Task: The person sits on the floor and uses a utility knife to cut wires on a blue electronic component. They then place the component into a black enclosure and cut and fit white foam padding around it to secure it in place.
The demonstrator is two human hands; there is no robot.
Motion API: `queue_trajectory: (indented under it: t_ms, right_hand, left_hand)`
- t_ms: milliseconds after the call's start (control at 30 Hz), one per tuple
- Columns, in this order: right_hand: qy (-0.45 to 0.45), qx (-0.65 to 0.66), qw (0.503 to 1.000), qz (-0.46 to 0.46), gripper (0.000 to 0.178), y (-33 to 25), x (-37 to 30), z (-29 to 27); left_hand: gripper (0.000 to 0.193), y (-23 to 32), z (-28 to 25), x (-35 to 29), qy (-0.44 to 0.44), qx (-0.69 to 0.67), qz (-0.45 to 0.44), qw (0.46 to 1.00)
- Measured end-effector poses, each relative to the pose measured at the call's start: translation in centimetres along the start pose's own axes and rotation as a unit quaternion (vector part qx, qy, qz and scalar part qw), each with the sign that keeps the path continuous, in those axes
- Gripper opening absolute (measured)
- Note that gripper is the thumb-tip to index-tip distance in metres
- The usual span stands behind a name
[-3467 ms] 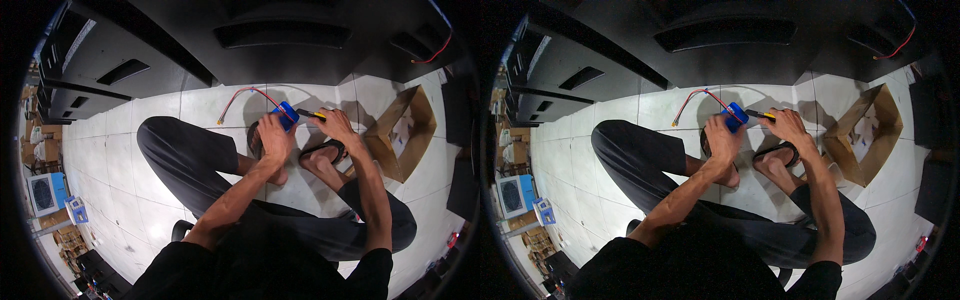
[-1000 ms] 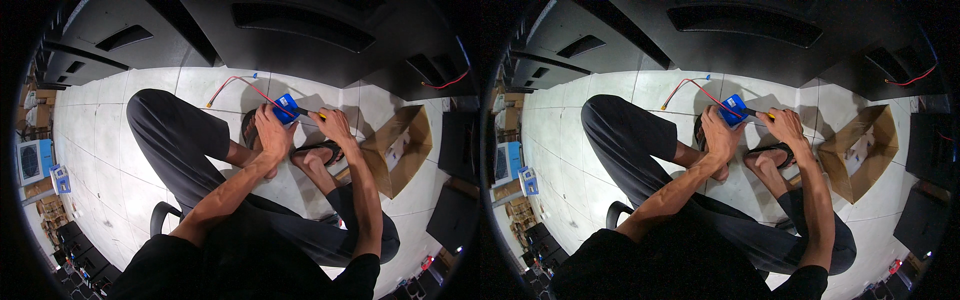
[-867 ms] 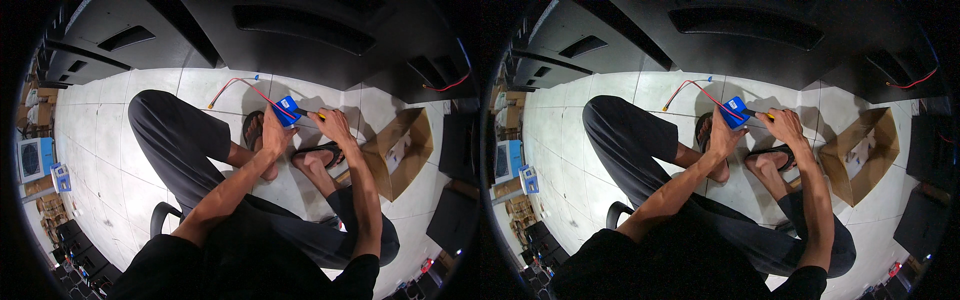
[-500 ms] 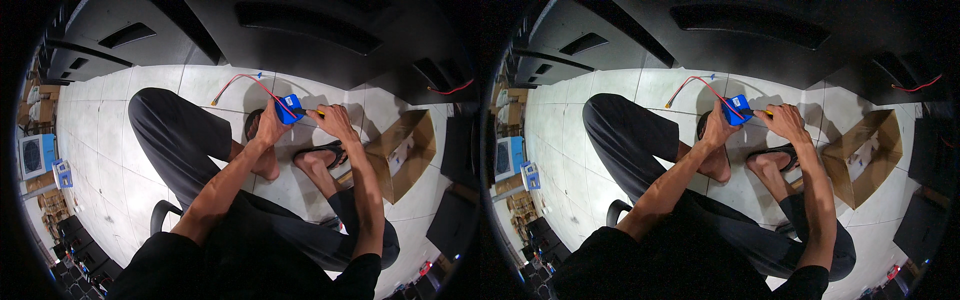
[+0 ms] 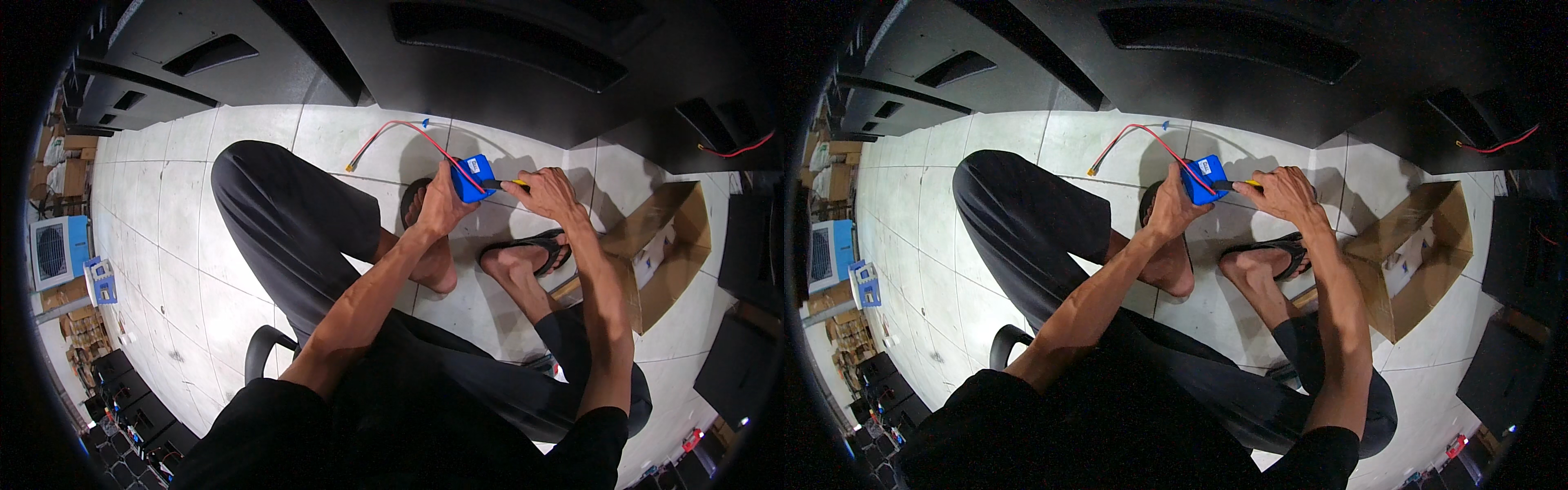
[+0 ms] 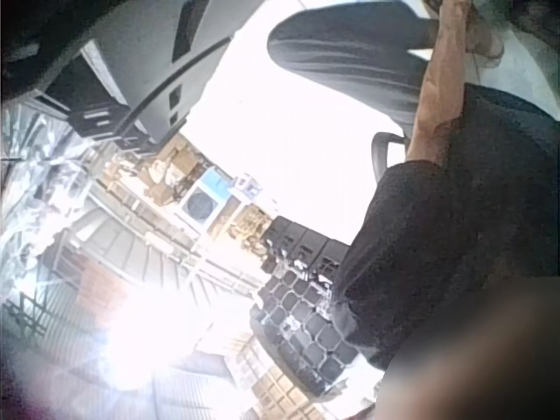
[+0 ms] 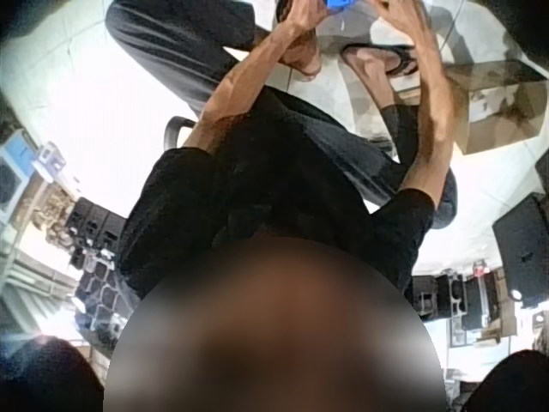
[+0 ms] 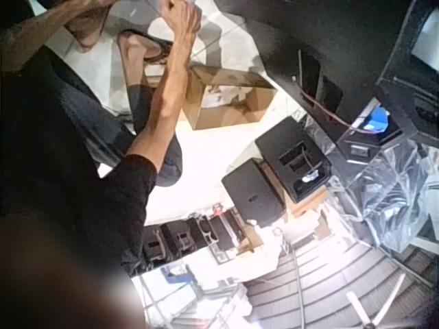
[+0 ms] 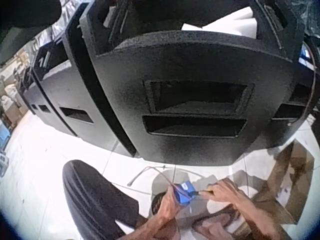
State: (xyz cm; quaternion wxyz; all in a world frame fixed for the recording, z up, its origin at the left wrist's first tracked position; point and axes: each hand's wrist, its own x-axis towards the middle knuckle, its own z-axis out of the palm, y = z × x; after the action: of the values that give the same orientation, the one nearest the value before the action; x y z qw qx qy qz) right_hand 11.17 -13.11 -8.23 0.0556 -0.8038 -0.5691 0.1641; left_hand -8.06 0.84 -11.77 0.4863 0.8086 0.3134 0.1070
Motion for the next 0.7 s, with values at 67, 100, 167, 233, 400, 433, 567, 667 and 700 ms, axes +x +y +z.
queue_trajectory:
  t_ms: [67, 100, 167, 233, 400, 433, 567, 667, 700]
  right_hand:
    - [0.014, -0.013, 1.000, -0.017, 0.053, 0.2, 0.1, 0.0]
    - [0.017, -0.012, 1.000, -0.022, 0.056, 0.4, 0.2, 0.3]
    - [0.022, -0.012, 0.999, -0.031, 0.061, 0.9, 0.4, 0.8]
    - [0.014, -0.011, 0.999, -0.029, 0.061, 1.1, 0.5, 0.9]
    - [0.013, -0.018, 0.999, -0.033, 0.062, 1.2, 0.5, 1.1]
    - [0.013, -0.021, 0.999, -0.033, 0.062, 1.2, 0.5, 1.0]
    - [0.003, -0.018, 1.000, -0.010, 0.063, 0.9, 0.2, 1.0]
    - [0.011, -0.022, 1.000, -0.007, 0.062, 0.7, -0.2, 0.7]
    - [0.005, -0.019, 1.000, -0.004, 0.062, 0.6, -0.4, 0.7]
  left_hand:
    - [0.076, -0.2, 0.1, 0.0, 0.003, -0.001, 0.010, 1.000]
    - [0.076, -0.2, 0.1, 0.0, 0.002, -0.002, 0.013, 1.000]
    - [0.077, -0.3, 0.0, 0.0, -0.001, -0.002, 0.018, 1.000]
    - [0.076, 0.1, -0.2, 0.0, -0.002, 0.008, 0.009, 1.000]
    - [0.076, 0.4, -0.3, 0.0, -0.007, 0.007, 0.000, 1.000]
    - [0.076, 0.4, -0.3, 0.0, -0.007, 0.008, 0.003, 1.000]
    - [0.076, 0.3, -0.3, 0.0, -0.009, 0.004, 0.004, 1.000]
    - [0.075, 0.1, -0.1, 0.1, -0.008, 0.006, 0.016, 1.000]
    - [0.075, 0.1, -0.1, 0.1, -0.005, 0.007, 0.013, 1.000]
